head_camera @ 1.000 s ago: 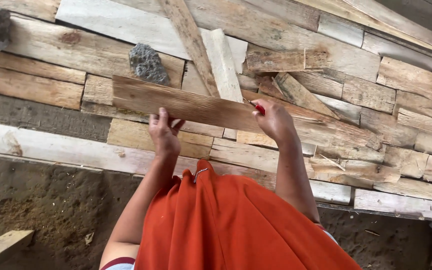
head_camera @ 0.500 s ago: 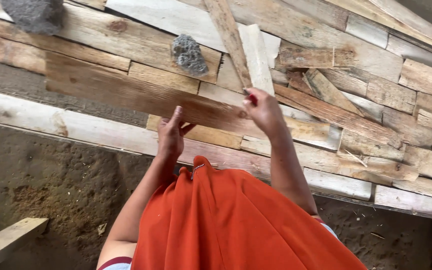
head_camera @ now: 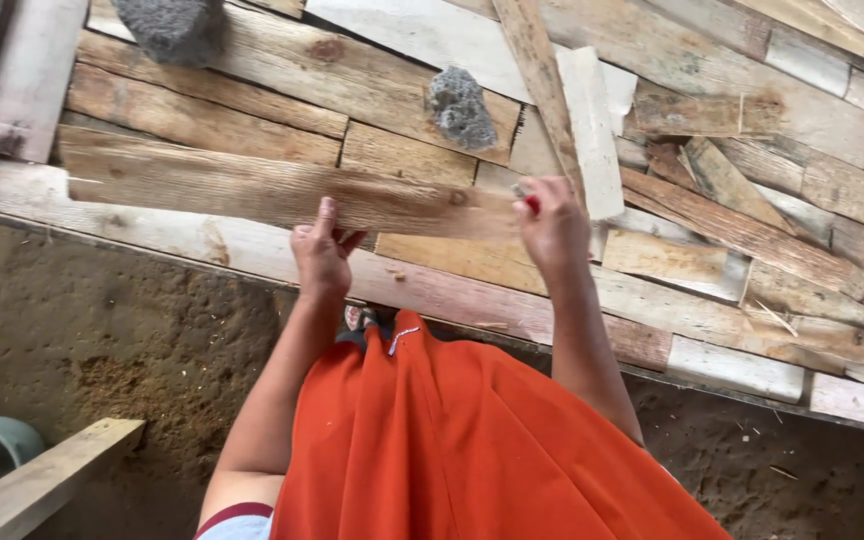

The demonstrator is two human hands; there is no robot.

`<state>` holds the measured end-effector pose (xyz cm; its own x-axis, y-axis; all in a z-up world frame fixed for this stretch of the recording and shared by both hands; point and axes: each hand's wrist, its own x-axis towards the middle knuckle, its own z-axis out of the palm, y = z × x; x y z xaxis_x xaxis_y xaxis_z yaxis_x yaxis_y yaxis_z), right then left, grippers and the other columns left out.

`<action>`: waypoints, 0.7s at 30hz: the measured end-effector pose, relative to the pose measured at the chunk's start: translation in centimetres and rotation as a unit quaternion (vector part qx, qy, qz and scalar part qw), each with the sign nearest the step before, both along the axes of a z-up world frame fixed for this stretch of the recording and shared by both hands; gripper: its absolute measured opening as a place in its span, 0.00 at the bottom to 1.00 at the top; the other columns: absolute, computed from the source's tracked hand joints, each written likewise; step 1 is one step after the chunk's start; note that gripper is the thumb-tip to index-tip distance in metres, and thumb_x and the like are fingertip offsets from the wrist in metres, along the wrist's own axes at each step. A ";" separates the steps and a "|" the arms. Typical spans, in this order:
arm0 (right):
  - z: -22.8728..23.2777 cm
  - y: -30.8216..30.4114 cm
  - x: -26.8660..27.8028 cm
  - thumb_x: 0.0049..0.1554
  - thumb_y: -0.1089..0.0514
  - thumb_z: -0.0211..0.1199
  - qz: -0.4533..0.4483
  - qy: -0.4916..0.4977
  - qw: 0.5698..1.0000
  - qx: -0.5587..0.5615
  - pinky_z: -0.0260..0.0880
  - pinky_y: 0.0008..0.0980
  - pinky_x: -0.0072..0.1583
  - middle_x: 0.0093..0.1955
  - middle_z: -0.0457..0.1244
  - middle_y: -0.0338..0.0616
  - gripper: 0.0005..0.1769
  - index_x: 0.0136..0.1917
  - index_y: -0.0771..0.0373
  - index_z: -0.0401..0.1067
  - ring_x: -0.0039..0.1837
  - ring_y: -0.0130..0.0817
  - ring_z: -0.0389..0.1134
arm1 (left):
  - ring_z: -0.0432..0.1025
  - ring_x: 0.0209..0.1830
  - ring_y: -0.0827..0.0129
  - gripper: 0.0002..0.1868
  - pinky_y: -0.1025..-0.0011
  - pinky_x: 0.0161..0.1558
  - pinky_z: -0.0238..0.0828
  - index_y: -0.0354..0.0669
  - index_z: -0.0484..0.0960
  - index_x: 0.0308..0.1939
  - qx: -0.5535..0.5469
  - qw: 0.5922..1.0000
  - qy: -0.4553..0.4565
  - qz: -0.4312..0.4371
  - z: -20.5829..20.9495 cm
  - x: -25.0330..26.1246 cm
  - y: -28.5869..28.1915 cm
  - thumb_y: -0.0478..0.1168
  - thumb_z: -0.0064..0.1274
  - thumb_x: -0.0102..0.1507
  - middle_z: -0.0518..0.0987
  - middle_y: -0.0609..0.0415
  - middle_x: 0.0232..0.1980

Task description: Trimming thin wooden planks with a utility knife and gathering them into a bundle.

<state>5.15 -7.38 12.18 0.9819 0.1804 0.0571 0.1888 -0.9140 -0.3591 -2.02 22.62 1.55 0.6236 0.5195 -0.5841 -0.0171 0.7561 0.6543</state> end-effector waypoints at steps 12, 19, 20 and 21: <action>-0.7 9.7 3.1 0.58 0.49 0.57 0.058 0.311 0.947 -0.061 0.70 0.52 0.64 0.57 0.70 0.36 0.17 0.61 0.35 0.71 0.63 0.46 0.71 | 0.71 0.52 0.62 0.28 0.49 0.50 0.82 0.54 0.62 0.69 0.099 0.989 0.003 -0.112 0.3 -0.9 -0.5 0.49 0.56 0.69 0.71 0.50 0.59; -2.0 13.3 4.1 0.59 0.48 0.57 0.107 0.341 0.933 -0.049 0.69 0.53 0.64 0.56 0.70 0.45 0.15 0.60 0.40 0.71 0.63 0.52 0.70 | 0.70 0.55 0.55 0.42 0.64 0.47 0.77 0.51 0.49 0.79 0.417 0.897 0.147 0.004 -3.4 -2.7 3.0 0.39 0.58 0.67 0.61 0.40 0.68; -2.2 14.0 4.0 0.60 0.47 0.57 0.110 0.340 0.932 -0.062 0.69 0.53 0.65 0.56 0.70 0.48 0.14 0.60 0.41 0.70 0.64 0.53 0.70 | 0.63 0.66 0.51 0.42 0.54 0.59 0.62 0.51 0.52 0.79 0.502 0.846 0.180 -0.027 -2.2 -3.0 3.0 0.39 0.58 0.65 0.57 0.41 0.73; -2.5 14.8 4.0 0.60 0.46 0.57 0.114 0.339 0.931 -0.076 0.68 0.53 0.66 0.56 0.70 0.50 0.14 0.60 0.42 0.69 0.64 0.55 0.69 | 0.55 0.76 0.46 0.42 0.43 0.72 0.47 0.51 0.55 0.79 0.581 0.784 0.210 -0.058 -1.0 -3.4 3.0 0.39 0.59 0.64 0.54 0.42 0.77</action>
<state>9.16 7.43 9.69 0.7184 0.3433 -0.6050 0.1606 -0.9281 -0.3359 -5.41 25.61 0.59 0.5845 0.8080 0.0744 0.4100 -0.3733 0.8322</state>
